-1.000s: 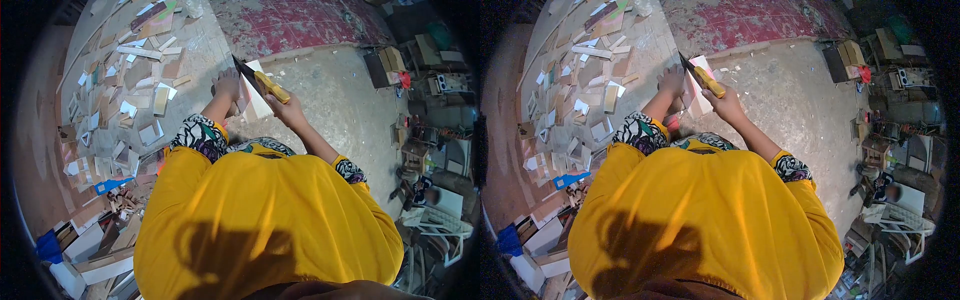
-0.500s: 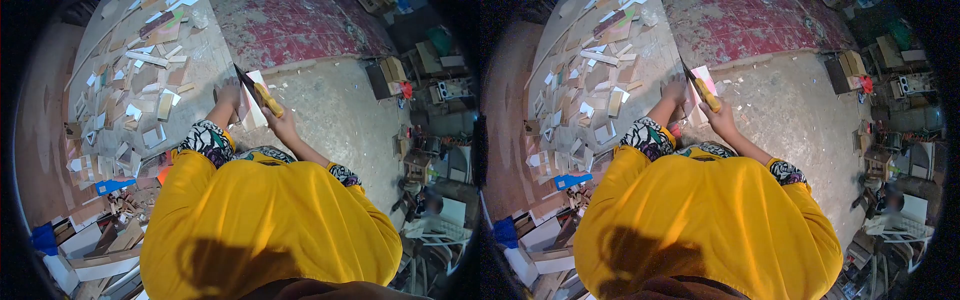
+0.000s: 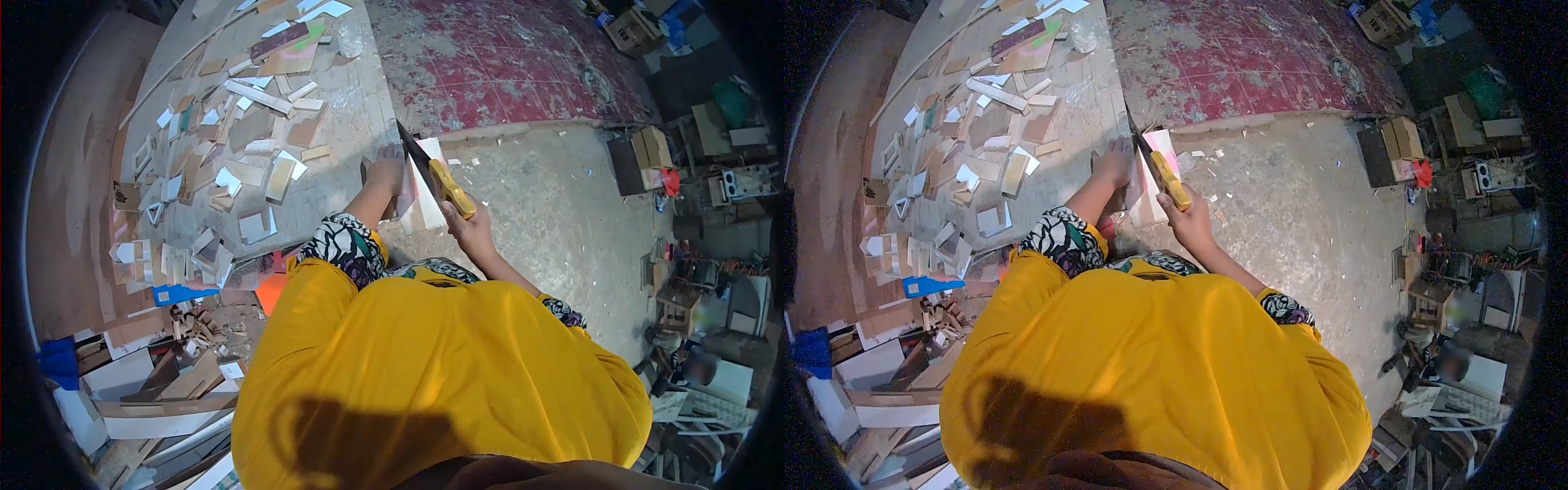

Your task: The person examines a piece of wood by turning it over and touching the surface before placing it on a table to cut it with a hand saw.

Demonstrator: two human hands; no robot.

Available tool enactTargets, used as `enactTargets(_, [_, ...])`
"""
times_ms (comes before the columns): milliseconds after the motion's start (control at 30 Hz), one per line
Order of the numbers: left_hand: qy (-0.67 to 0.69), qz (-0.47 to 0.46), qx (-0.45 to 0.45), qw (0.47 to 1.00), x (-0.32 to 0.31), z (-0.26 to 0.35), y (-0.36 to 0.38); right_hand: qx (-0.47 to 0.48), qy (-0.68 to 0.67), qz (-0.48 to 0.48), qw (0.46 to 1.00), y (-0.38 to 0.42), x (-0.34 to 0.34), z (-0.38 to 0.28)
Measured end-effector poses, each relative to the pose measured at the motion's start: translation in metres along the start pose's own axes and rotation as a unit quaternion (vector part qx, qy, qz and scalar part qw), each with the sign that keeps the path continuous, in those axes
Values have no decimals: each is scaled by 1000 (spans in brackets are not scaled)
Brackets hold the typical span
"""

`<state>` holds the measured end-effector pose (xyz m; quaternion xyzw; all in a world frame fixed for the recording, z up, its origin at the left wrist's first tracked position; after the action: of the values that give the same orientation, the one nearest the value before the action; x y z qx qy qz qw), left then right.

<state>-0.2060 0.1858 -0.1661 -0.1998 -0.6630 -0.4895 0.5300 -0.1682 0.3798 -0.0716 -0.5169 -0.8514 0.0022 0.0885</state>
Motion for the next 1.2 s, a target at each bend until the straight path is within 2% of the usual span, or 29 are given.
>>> enactTargets(100, [-21, 1, -5, 1000, -9, 1, -4, 16, 59, -30, 998, -22, 4, 1])
enactTargets(167, [-5, 2, -16, 1000, -3, 2, 0, -60, -32, -38, 997, -40, 6, -13])
enactTargets(267, [-18, -11, -4, 1000, -1, 3, -1, -108, -69, -52, 990, -57, 6, -33])
enactTargets(433, [-22, -12, -3, 1000, -4, 4, -5, -64, -104, -65, 990, -60, 3, -18])
enactTargets(500, [-11, -12, -2, 1000, -2, 3, -3, -27, -78, -13, 996, -39, 7, -9])
enactTargets(533, [-3, -16, -11, 1000, 0, 3, 0, 27, -78, 8, 997, -27, 6, -14])
enactTargets(600, [5, -21, -19, 1000, 0, 2, 3, 1, 0, 2, 1000, -3, 10, -5])
enactTargets(733, [17, 1, -28, 999, -6, 3, -2, 15, -9, 15, 1000, 7, 8, 5])
enactTargets(800, [-13, 34, -22, 999, -14, 5, -12, -53, -176, 86, 979, -6, 10, 17])
enactTargets(833, [-13, 32, -26, 999, -16, 6, -12, -92, -135, 82, 983, -16, 16, -12])
enactTargets(867, [-15, 34, -29, 999, -16, 6, -13, -66, -176, 120, 975, -27, 13, -13])
enactTargets(933, [-20, 36, -39, 998, -15, 7, -12, -117, -123, 76, 982, -37, 24, -11])
enactTargets(1067, [-24, 37, -42, 998, -7, 7, -8, -116, -108, 57, 986, -46, 14, -12])
enactTargets(1133, [-28, 35, -42, 998, -5, 6, -6, -35, -116, 78, 990, -42, 3, -17])
enactTargets(1167, [-24, 37, -51, 998, -5, 5, -5, -3, -33, 29, 999, -36, 2, -12])
enactTargets(1200, [-19, 40, -60, 997, -4, 6, -5, -9, 18, 10, 1000, -22, 2, -7])
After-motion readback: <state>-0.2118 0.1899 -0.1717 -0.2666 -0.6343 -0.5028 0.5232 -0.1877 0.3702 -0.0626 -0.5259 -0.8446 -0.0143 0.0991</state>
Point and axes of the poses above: each hand's wrist, its own y-axis away from the middle knuckle, its own x-axis out of the back of the hand, z = x × y, the point moved 6 cm from there along -y, towards the middle knuckle, and after that the axes turned 15 degrees about x, right-handed, at the moved point
